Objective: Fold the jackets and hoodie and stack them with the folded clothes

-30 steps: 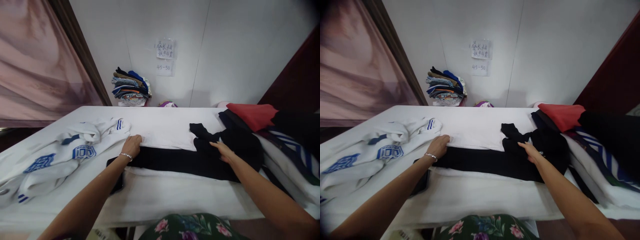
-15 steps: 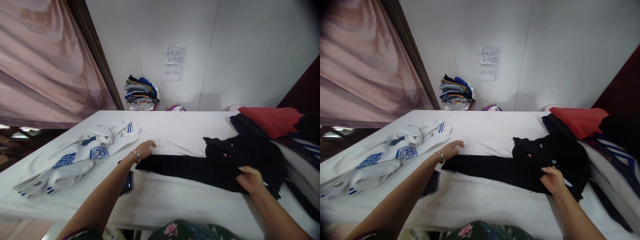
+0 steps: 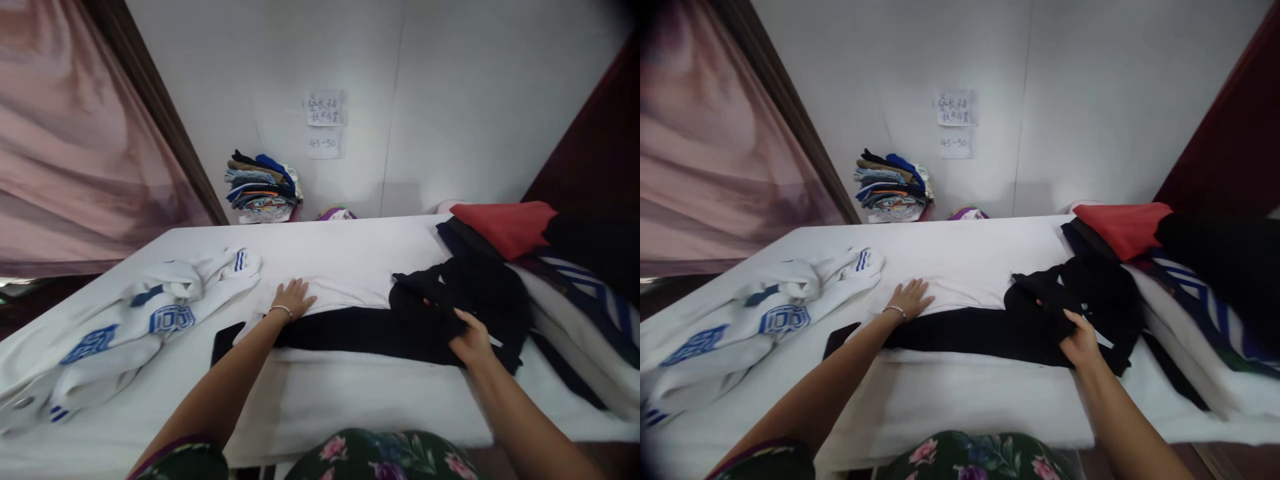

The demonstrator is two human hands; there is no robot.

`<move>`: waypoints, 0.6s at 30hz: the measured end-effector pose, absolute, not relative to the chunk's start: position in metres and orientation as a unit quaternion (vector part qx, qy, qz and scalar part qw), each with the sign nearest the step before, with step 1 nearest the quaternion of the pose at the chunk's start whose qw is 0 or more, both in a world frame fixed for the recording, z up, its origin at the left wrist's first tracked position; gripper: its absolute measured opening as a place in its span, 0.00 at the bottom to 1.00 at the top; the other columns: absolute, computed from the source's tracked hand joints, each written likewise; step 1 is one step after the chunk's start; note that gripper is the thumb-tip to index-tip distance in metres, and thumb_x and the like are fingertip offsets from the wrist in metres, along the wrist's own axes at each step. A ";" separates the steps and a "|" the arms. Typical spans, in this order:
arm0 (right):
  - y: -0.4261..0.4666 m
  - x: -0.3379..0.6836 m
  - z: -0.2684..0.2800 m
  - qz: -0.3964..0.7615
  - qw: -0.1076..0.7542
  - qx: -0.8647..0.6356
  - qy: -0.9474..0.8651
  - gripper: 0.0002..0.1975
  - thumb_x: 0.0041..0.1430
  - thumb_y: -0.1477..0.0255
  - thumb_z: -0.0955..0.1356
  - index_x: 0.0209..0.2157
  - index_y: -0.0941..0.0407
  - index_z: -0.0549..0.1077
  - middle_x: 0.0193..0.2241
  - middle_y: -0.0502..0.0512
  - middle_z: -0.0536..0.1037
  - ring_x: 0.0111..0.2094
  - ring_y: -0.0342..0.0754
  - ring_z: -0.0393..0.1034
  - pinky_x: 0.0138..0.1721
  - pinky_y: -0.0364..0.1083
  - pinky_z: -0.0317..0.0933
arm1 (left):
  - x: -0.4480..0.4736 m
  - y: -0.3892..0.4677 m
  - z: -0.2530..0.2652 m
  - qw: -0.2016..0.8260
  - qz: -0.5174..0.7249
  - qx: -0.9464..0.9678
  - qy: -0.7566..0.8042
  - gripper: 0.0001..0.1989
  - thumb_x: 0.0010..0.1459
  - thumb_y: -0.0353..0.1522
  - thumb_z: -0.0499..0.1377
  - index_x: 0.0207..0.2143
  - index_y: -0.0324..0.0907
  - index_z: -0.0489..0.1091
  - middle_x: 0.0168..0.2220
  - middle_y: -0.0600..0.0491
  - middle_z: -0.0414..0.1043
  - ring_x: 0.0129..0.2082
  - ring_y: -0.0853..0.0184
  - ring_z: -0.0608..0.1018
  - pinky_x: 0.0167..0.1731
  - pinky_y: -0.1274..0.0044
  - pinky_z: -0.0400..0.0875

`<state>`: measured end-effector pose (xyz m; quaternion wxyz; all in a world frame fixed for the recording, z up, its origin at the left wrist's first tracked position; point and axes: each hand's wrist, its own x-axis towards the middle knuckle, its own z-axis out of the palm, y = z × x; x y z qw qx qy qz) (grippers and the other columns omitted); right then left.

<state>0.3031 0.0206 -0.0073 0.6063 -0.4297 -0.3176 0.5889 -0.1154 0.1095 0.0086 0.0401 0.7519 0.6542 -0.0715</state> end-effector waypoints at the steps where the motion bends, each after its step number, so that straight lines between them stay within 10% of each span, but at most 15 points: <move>1: 0.019 0.302 -0.001 0.585 0.612 -0.425 -0.321 0.16 0.48 0.63 0.64 0.36 0.52 0.77 0.38 0.55 0.81 0.48 0.58 0.71 0.55 0.59 0.61 | -0.116 0.110 0.010 0.035 -0.072 0.752 0.654 0.30 0.62 0.47 0.42 0.63 0.45 0.52 0.67 0.45 0.45 0.66 0.56 0.49 0.60 0.54 0.41; 11: 0.006 0.296 0.048 0.529 0.609 -0.428 -0.407 0.22 0.39 0.68 0.69 0.42 0.52 0.75 0.35 0.54 0.80 0.42 0.58 0.73 0.48 0.59 0.64 | -0.060 0.084 0.051 0.130 0.165 0.778 0.591 0.22 0.60 0.42 0.50 0.54 0.43 0.66 0.58 0.48 0.65 0.60 0.61 0.64 0.62 0.62 0.48; 18: -0.026 0.224 0.089 0.277 0.295 -0.324 -0.855 0.10 0.50 0.69 0.69 0.36 0.55 0.75 0.40 0.57 0.77 0.49 0.56 0.66 0.56 0.58 0.54 | 0.016 0.024 0.056 0.531 0.375 0.660 0.377 0.31 0.61 0.51 0.41 0.51 0.41 0.68 0.51 0.47 0.72 0.54 0.60 0.71 0.57 0.65 0.61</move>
